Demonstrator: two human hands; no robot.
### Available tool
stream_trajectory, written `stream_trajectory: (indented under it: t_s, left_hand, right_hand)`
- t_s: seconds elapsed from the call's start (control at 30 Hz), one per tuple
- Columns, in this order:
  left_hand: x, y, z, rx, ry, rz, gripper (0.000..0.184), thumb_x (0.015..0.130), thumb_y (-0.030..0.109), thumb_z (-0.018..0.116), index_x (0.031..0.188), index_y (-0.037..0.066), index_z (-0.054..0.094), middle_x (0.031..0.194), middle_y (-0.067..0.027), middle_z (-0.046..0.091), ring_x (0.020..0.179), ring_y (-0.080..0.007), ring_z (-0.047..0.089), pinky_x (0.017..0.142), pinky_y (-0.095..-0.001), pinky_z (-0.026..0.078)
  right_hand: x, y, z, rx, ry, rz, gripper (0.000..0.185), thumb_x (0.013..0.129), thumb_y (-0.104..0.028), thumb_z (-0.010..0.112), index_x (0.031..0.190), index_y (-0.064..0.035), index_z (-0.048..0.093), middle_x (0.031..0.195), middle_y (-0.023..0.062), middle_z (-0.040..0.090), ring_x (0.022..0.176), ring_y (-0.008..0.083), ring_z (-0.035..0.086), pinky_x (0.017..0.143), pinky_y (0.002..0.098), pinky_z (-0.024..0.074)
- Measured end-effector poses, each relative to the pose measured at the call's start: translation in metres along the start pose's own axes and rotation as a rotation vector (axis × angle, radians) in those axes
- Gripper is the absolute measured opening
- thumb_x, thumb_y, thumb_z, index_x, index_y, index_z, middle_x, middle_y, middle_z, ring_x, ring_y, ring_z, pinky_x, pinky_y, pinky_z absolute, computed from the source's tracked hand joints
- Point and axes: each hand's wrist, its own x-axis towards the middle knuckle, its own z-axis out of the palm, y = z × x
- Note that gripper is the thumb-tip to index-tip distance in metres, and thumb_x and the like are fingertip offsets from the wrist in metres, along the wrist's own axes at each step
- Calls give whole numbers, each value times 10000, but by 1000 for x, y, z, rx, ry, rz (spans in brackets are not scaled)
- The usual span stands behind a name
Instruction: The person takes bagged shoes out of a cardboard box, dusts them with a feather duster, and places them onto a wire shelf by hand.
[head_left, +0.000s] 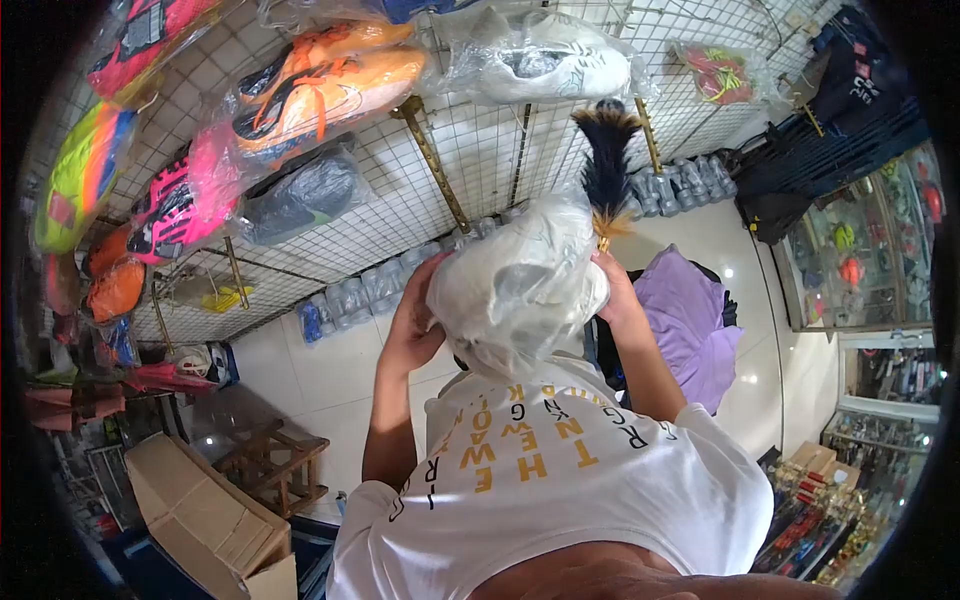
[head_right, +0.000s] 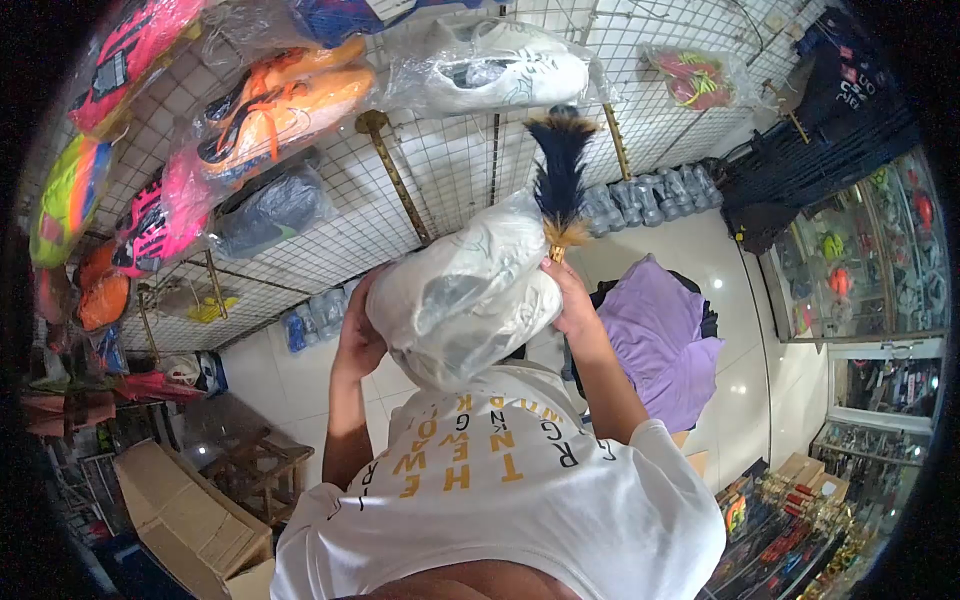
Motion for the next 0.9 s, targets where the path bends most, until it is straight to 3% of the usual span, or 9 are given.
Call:
stream_trajectory:
  t_s: [0.07, 0.17, 0.27, 0.4, 0.5, 0.53, 0.67, 0.83, 0.9]
  left_hand:
    - [-1, 7, -2, 307, -13, 37, 963, 560, -81, 737, 1402, 61, 291, 1432, -154, 352, 1315, -312, 384, 1073, -415, 333]
    - [13, 48, 7, 767, -144, -54, 960, 558, -17, 780, 1389, 146, 327, 1372, -171, 405, 1253, -369, 438, 1025, -470, 389]
    - [13, 33, 9, 775, -93, 436, 896, 567, 14, 790, 1338, 215, 380, 1311, -152, 457, 1211, -395, 462, 999, -517, 405]
    - [20, 27, 10, 971, -219, 537, 685, 556, 136, 834, 1150, 178, 496, 1278, -95, 520, 1193, -385, 486, 1028, -524, 372]
    - [18, 5, 3, 717, -321, 422, 697, 510, 202, 862, 1110, 141, 513, 1285, -103, 522, 1201, -371, 484, 1056, -519, 336]
    - [15, 5, 6, 621, -242, 289, 748, 464, 250, 885, 1094, 95, 513, 1300, -112, 514, 1236, -314, 468, 1073, -486, 315]
    - [-10, -66, 2, -56, 234, -86, 686, 626, 269, 798, 1220, 71, 515, 1253, -84, 525, 1164, -230, 495, 1006, -402, 389]
    - [-32, -106, -2, -108, 505, -30, 817, 648, 363, 828, 1281, 54, 415, 1178, -82, 521, 1123, -221, 511, 951, -397, 437]
    - [-31, -96, 16, -544, 723, -120, 710, 718, 323, 782, 1267, 51, 424, 1157, -72, 521, 1097, -212, 519, 927, -391, 458]
  right_hand:
    - [-6, -2, 4, 26, 33, 59, 382, 876, -222, 615, 1175, 0, 533, 1062, 129, 644, 927, 227, 655, 840, 369, 529]
    - [-11, -4, 13, 51, 113, 151, 367, 868, -227, 617, 1147, 1, 548, 1028, 135, 654, 897, 243, 662, 826, 381, 535]
    - [-8, -6, 10, 4, 159, 207, 356, 861, -234, 622, 1126, -4, 561, 1007, 137, 660, 878, 252, 666, 821, 388, 537]
    - [-10, -11, 14, -53, 222, 289, 356, 858, -250, 625, 1123, -18, 571, 1014, 137, 661, 869, 247, 667, 822, 383, 536]
    - [-17, -17, 24, -41, 269, 317, 377, 870, -295, 607, 1131, -26, 574, 1006, 132, 664, 872, 240, 665, 823, 380, 532]
    - [-21, -21, 32, -32, 281, 316, 386, 875, -314, 598, 1134, -28, 575, 1001, 130, 665, 875, 239, 664, 824, 380, 531]
    - [-32, -32, 48, -9, 276, 253, 395, 902, -414, 539, 1071, -60, 584, 994, 148, 662, 706, 232, 661, 635, 341, 541]
    - [-38, -40, 35, -56, 55, 161, 366, 941, -461, 460, 898, -108, 543, 967, 192, 647, 481, 184, 584, 383, 242, 425]
    - [-41, -42, 42, -92, 60, 82, 366, 954, -452, 439, 871, -104, 515, 852, 139, 604, 482, 154, 545, 377, 222, 403]
